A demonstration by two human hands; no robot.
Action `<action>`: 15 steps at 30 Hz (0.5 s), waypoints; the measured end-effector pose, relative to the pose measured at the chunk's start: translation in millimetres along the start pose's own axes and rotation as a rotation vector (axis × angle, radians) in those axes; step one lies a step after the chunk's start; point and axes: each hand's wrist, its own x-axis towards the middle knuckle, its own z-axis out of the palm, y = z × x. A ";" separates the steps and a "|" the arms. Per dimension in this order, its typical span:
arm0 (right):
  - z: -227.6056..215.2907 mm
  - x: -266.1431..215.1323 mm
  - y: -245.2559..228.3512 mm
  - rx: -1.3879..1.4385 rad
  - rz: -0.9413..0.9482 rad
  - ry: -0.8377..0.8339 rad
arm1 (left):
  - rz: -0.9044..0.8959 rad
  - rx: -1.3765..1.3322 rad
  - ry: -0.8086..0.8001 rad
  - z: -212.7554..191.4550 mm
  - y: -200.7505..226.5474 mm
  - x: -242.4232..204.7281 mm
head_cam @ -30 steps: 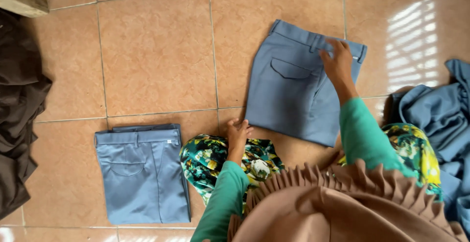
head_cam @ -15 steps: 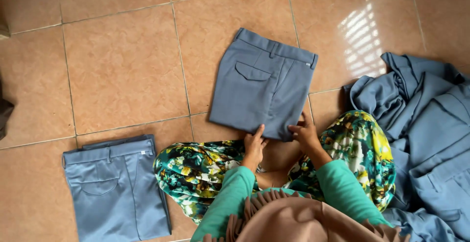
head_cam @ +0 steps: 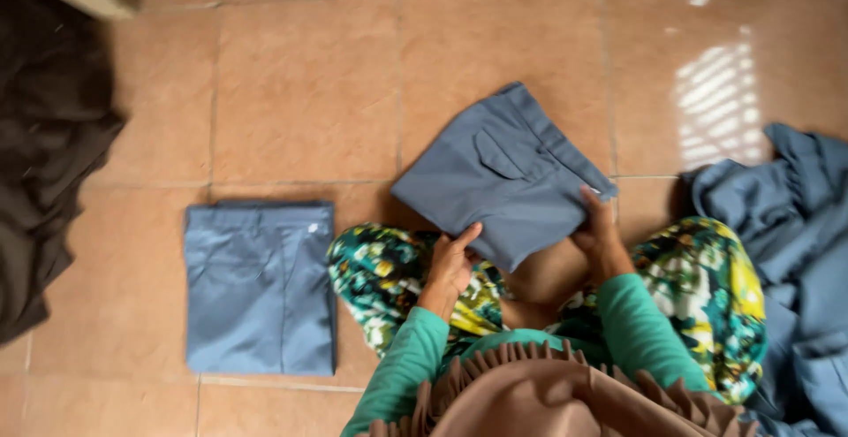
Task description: Folding trousers into neat squares on the floor
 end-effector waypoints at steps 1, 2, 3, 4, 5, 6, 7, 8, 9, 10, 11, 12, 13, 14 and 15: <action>-6.0 16.3 -0.8 0.105 -0.009 0.068 | 0.011 -0.030 -0.031 -9.6 -0.9 4.8; -9.4 33.7 -0.6 0.210 -0.019 0.138 | 0.024 -0.058 -0.063 -20.6 -0.3 9.9; 4.7 31.5 -4.9 0.176 0.011 0.106 | 0.053 -0.093 -0.031 -21.8 13.0 4.7; 20.0 30.3 -8.6 0.126 -0.020 0.136 | 0.084 -0.105 -0.076 -24.2 27.4 0.1; 31.6 26.8 -12.1 0.071 -0.052 0.169 | 0.111 -0.120 -0.117 -27.7 37.9 -6.6; 64.5 16.8 -16.4 0.032 -0.023 0.141 | 0.137 -0.156 -0.082 -32.8 57.5 -13.5; 96.5 5.4 -22.8 -0.054 -0.062 0.145 | 0.191 -0.180 -0.090 -36.2 77.3 -19.8; 128.8 -6.0 -29.3 -0.138 -0.104 0.146 | 0.247 -0.203 -0.096 -39.7 97.5 -26.0; 168.9 -20.4 -26.0 -0.167 -0.090 0.121 | 0.267 -0.230 -0.075 -55.0 117.6 -35.5; 208.2 -35.0 -22.9 -0.222 -0.120 0.035 | 0.360 -0.247 -0.127 -69.5 136.8 -45.0; 244.9 -50.3 -19.8 -0.268 -0.154 -0.052 | 0.453 -0.255 -0.183 -83.0 155.3 -53.5; 279.4 -49.4 -6.8 -0.288 -0.143 -0.076 | 0.474 -0.272 -0.166 -102.6 172.0 -66.2; 311.0 -51.3 6.3 -0.282 -0.133 -0.177 | 0.579 -0.303 -0.150 -121.5 187.3 -80.1; 342.9 -53.1 19.7 -0.275 -0.120 -0.277 | 0.684 -0.332 -0.133 -140.0 202.7 -93.8; 371.0 -62.4 38.9 -0.289 -0.108 -0.288 | 0.694 -0.344 -0.117 -159.2 214.0 -117.9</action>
